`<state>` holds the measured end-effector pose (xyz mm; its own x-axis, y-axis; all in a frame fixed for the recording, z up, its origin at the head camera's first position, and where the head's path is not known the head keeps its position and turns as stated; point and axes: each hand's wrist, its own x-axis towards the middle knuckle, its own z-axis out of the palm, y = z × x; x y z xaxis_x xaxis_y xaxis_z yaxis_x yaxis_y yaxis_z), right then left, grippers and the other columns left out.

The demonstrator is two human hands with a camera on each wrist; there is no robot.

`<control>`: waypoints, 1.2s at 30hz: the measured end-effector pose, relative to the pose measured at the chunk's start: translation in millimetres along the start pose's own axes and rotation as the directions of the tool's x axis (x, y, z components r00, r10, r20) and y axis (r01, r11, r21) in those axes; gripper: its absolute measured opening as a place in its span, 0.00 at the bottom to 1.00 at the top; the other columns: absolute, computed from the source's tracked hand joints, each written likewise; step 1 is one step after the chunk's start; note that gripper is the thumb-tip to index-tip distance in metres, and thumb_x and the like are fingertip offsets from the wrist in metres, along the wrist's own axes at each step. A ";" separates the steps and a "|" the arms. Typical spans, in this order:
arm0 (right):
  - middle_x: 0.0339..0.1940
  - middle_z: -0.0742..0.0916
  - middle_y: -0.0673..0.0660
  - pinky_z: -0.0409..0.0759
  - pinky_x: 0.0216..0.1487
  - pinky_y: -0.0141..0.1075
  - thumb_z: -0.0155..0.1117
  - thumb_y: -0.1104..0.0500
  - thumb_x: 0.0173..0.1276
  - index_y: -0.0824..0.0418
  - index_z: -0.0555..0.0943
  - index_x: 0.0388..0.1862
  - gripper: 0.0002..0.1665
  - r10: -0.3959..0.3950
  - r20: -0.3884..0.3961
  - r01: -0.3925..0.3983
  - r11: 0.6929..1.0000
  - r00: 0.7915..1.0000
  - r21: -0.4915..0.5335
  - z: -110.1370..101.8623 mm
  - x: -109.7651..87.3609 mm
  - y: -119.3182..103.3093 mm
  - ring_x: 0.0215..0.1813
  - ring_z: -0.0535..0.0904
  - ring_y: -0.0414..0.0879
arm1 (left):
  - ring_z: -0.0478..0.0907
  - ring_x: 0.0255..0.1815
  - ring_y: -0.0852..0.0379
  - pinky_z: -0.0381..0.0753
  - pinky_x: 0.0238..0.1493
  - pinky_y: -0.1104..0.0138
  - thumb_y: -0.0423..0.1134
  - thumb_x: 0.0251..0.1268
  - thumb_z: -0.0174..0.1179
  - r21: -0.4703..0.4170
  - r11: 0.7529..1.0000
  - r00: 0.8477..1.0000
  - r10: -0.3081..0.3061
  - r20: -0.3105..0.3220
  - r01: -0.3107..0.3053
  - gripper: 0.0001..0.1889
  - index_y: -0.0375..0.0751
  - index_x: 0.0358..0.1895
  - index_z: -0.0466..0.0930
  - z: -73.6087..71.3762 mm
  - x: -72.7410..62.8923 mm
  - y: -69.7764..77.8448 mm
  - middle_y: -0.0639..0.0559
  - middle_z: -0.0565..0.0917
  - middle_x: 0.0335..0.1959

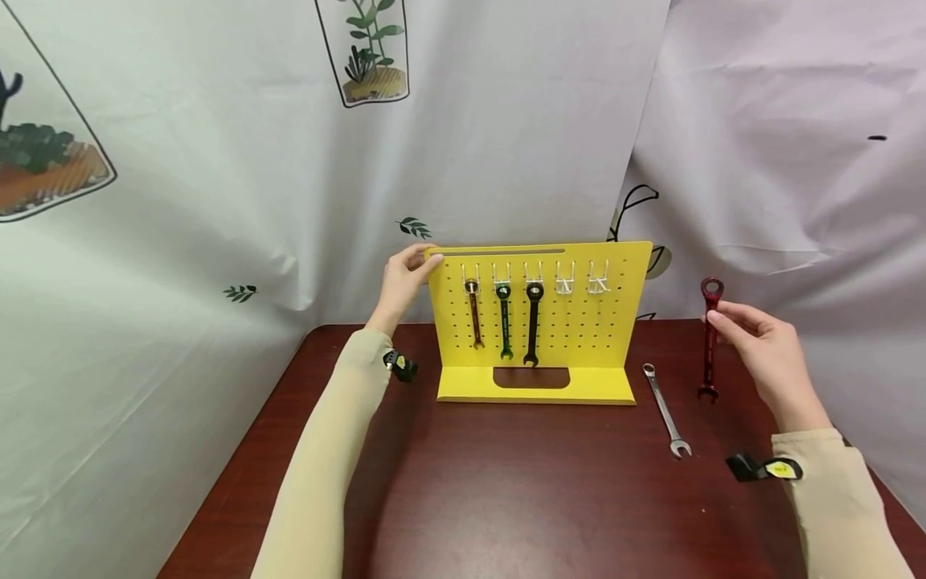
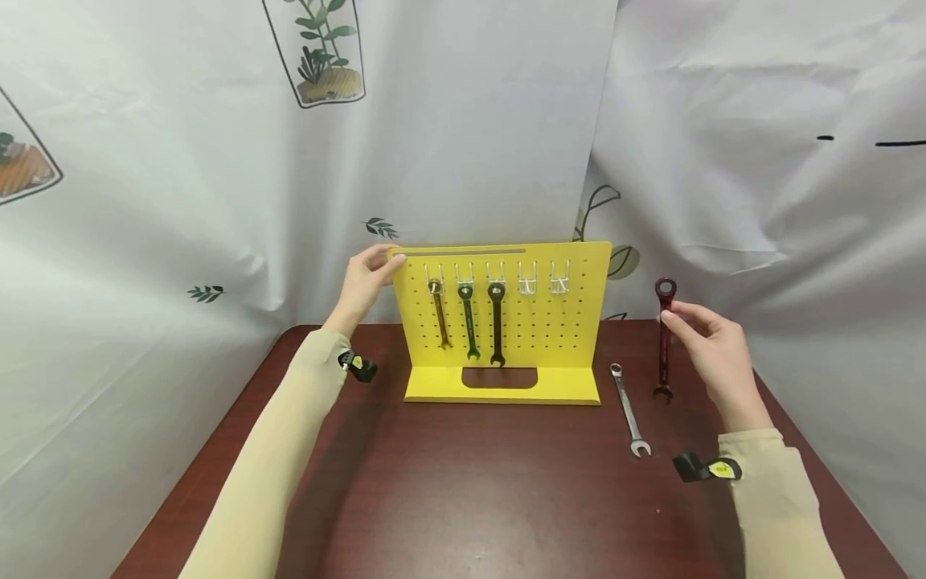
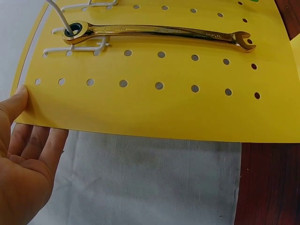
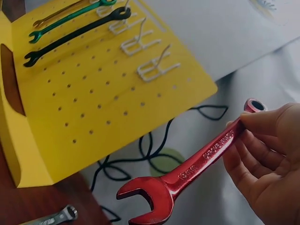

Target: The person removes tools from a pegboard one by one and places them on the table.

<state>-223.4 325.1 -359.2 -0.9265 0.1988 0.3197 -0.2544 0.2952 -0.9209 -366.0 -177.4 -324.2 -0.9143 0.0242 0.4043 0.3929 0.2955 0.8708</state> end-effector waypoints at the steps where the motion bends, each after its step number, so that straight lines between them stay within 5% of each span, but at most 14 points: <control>1: 0.34 0.89 0.36 0.77 0.35 0.18 0.67 0.54 0.73 0.42 0.85 0.51 0.11 0.002 0.005 -0.002 1.000 1.000 -0.010 -0.4 0.1 3.1 0.35 0.82 0.28 | 0.83 0.42 0.51 0.86 0.47 0.59 0.53 0.67 0.67 -0.004 1.000 1.000 -0.001 0.000 0.001 0.21 0.48 0.58 0.84 -0.2 0.0 0.3 0.45 0.86 0.39; 16: 0.32 0.87 0.30 0.75 0.35 0.19 0.66 0.51 0.73 0.48 0.84 0.53 0.12 0.063 0.095 -0.050 0.990 0.994 -0.134 -1.9 -4.9 41.8 0.32 0.81 0.29 | 0.83 0.42 0.52 0.86 0.47 0.59 0.53 0.67 0.67 -0.002 1.000 1.000 0.013 -0.005 -0.013 0.21 0.48 0.58 0.84 -0.8 1.3 2.2 0.46 0.87 0.40; 24: 0.33 0.85 0.32 0.76 0.34 0.23 0.65 0.48 0.74 0.65 0.81 0.59 0.25 0.130 0.127 -0.097 0.967 0.983 -0.235 -3.7 -9.3 61.6 0.34 0.79 0.34 | 0.83 0.44 0.47 0.85 0.49 0.57 0.51 0.67 0.67 -0.010 1.000 1.000 -0.015 0.007 0.015 0.22 0.46 0.60 0.83 0.5 -2.3 3.9 0.42 0.87 0.41; 31: 0.33 0.86 0.32 0.79 0.36 0.27 0.65 0.50 0.74 0.49 0.85 0.51 0.11 0.164 0.157 -0.130 0.970 0.974 -0.205 -6.9 -10.7 75.8 0.32 0.80 0.34 | 0.83 0.45 0.47 0.86 0.49 0.56 0.50 0.68 0.67 -0.013 1.000 1.000 -0.017 0.004 0.017 0.22 0.45 0.60 0.83 0.3 -2.6 4.6 0.42 0.87 0.43; 36: 0.33 0.87 0.35 0.81 0.35 0.27 0.64 0.52 0.75 0.70 0.81 0.58 0.24 0.172 0.173 -0.135 0.969 0.970 -0.206 -6.5 -12.1 82.9 0.31 0.81 0.35 | 0.83 0.44 0.50 0.86 0.49 0.58 0.52 0.67 0.67 -0.011 1.000 1.000 -0.011 0.001 0.011 0.22 0.46 0.59 0.84 0.0 -2.3 3.6 0.44 0.87 0.42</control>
<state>-231.5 353.2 -438.0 -0.9902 0.0821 0.1128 -0.0639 0.4517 -0.8899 -362.5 -176.4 -322.0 -0.9185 0.0217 0.3948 0.3842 0.2854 0.8780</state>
